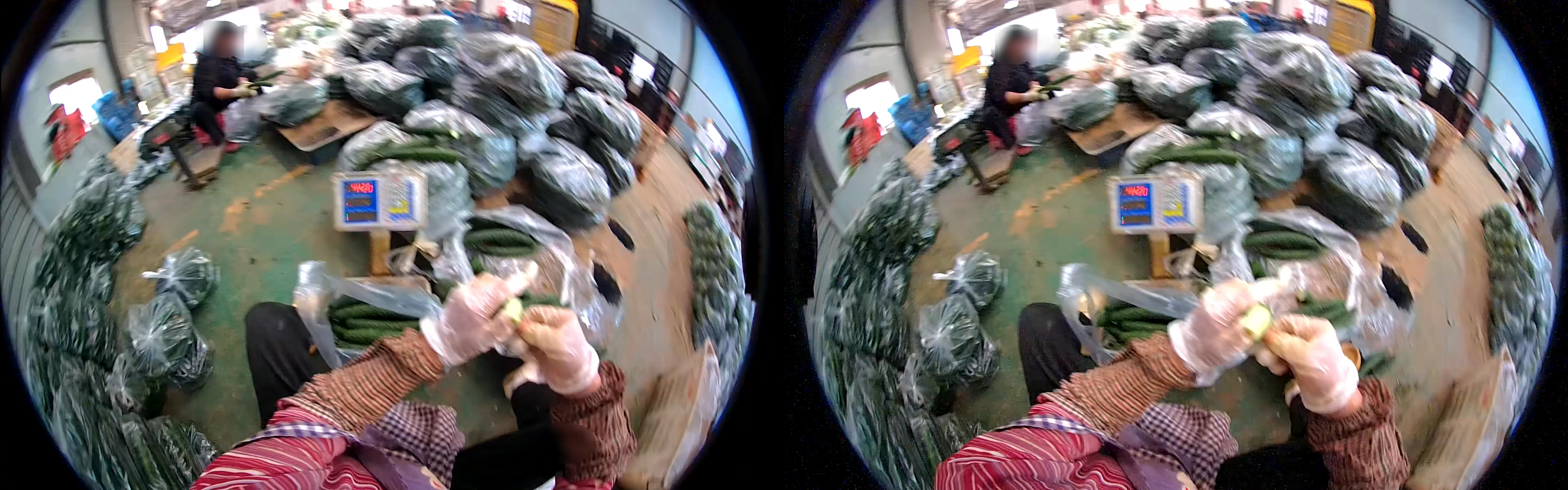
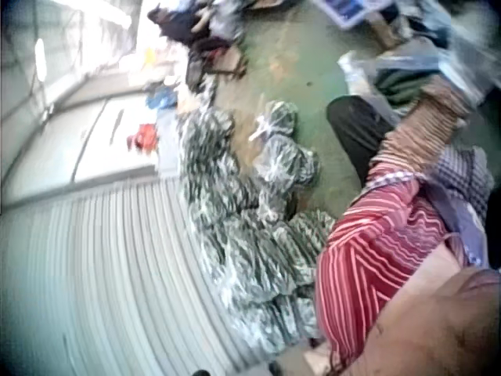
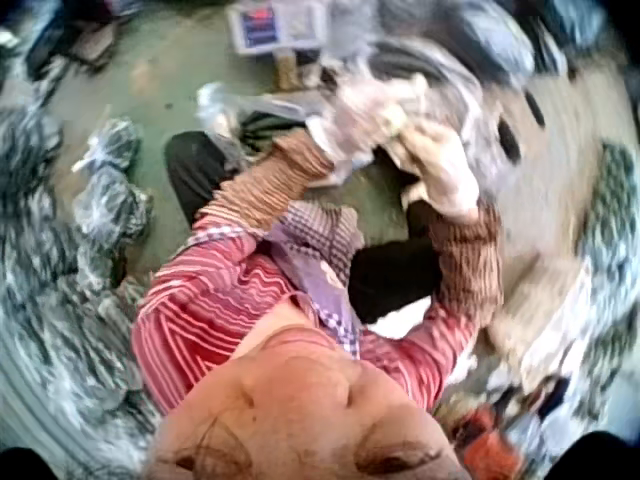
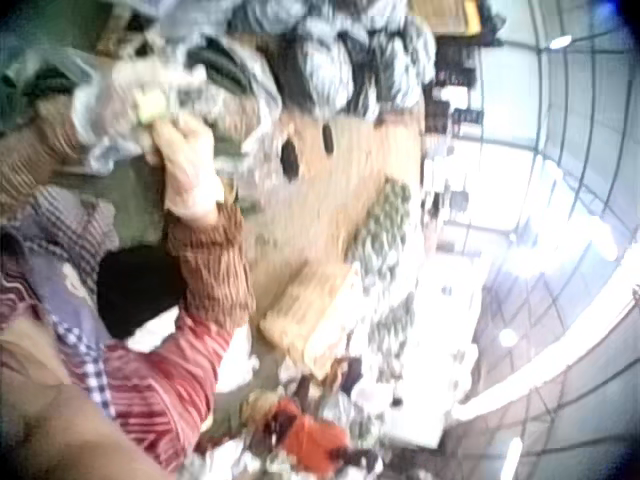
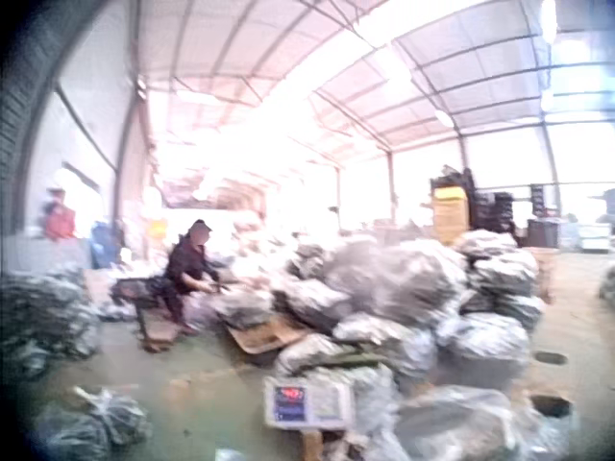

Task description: The person sorts cucumbers by selecting them from a pile, placing them into a plastic bag, weighing the bag on a digital scale, and tying the bag closed.

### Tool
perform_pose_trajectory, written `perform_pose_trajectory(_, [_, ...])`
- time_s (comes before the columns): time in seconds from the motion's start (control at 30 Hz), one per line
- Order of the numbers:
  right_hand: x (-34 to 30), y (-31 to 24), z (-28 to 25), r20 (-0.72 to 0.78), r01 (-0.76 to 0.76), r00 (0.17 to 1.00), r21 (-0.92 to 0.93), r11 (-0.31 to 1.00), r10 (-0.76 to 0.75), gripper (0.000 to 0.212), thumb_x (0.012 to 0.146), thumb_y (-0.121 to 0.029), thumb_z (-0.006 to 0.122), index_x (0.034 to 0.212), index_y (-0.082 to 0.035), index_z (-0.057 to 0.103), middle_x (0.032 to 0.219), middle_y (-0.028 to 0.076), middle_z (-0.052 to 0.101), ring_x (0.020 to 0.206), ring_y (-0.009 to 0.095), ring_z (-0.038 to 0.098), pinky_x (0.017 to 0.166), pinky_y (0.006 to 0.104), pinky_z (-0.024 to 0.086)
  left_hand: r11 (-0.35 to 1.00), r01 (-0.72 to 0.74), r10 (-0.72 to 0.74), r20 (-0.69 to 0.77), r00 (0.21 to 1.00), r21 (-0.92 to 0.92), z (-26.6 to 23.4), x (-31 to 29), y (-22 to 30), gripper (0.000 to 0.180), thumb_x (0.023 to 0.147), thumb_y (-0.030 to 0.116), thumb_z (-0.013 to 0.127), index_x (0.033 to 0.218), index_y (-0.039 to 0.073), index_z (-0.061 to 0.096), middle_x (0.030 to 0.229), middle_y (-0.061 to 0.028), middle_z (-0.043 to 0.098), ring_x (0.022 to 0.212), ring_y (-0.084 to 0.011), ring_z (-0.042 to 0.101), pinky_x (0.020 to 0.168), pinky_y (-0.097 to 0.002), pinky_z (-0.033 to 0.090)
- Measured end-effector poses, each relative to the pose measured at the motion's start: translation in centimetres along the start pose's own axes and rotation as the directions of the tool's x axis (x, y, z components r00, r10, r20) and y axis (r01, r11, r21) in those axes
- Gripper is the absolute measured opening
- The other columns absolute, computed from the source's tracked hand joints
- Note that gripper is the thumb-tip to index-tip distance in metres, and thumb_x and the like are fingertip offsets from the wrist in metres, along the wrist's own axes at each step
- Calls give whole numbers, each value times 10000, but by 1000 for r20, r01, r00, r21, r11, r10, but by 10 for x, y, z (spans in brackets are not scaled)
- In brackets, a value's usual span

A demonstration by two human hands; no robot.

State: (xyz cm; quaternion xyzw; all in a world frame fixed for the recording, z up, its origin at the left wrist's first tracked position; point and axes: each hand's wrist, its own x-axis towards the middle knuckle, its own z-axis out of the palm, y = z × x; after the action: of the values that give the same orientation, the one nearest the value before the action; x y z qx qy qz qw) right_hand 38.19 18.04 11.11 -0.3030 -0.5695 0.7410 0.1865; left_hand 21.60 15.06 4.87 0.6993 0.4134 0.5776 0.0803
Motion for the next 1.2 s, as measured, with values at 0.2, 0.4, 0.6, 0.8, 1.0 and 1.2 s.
perform_pose_trajectory(0.2, [12,13,2,-108,26,994,-29,999,-29,115,820,-73,537,750,2,589,674,54,613,505,56,470,472,169,372,1000,13,-12,33,999,-20,-8,-4,-4,478,878,326,413,1228,3,462,791,-131,565,695,-280,523,670,-343,418])
perform_pose_trajectory(0.4, [26,29,-12,-208,213,942,-234,949,-263,87,789,-30,547,706,-6,556,640,26,582,523,49,458,465,183,361,907,107,-157,-90,984,-408,3,1,-14,575,898,488,343,1165,5,505,1112,-147,557,829,-224,553,780,-309,430])
perform_pose_trajectory(0.6, [37,48,-71,64,289,721,-933,216,-690,408,606,57,511,1003,-16,570,992,190,577,925,352,547,830,368,437,495,230,-512,-68,856,-838,-11,21,-19,864,807,712,173,973,-28,587,1062,-121,585,657,-107,539,622,-238,444])
perform_pose_trajectory(0.8, [52,62,-13,278,438,849,-845,307,-449,814,629,-271,730,1293,-9,338,1206,228,457,1121,368,436,964,390,336,351,177,-511,-30,859,-920,-33,8,-18,879,750,745,316,1013,-60,553,744,-93,596,535,-136,555,492,-263,491])
perform_pose_trajectory(1.0, [66,88,1,125,454,881,-493,742,-456,732,621,-180,742,1230,10,385,1045,133,528,966,239,518,837,305,414,295,182,-525,0,851,-938,-20,9,-13,770,832,672,252,996,-1,586,890,-85,592,731,-112,551,686,-244,459])
perform_pose_trajectory(1.2, [63,64,3,-232,148,967,159,976,-108,373,637,-35,571,1000,9,498,752,69,549,662,174,534,622,294,463,593,304,-690,-275,670,-746,-36,31,-58,493,754,52,489,1236,145,444,1133,-15,475,964,-163,484,846,-297,398])
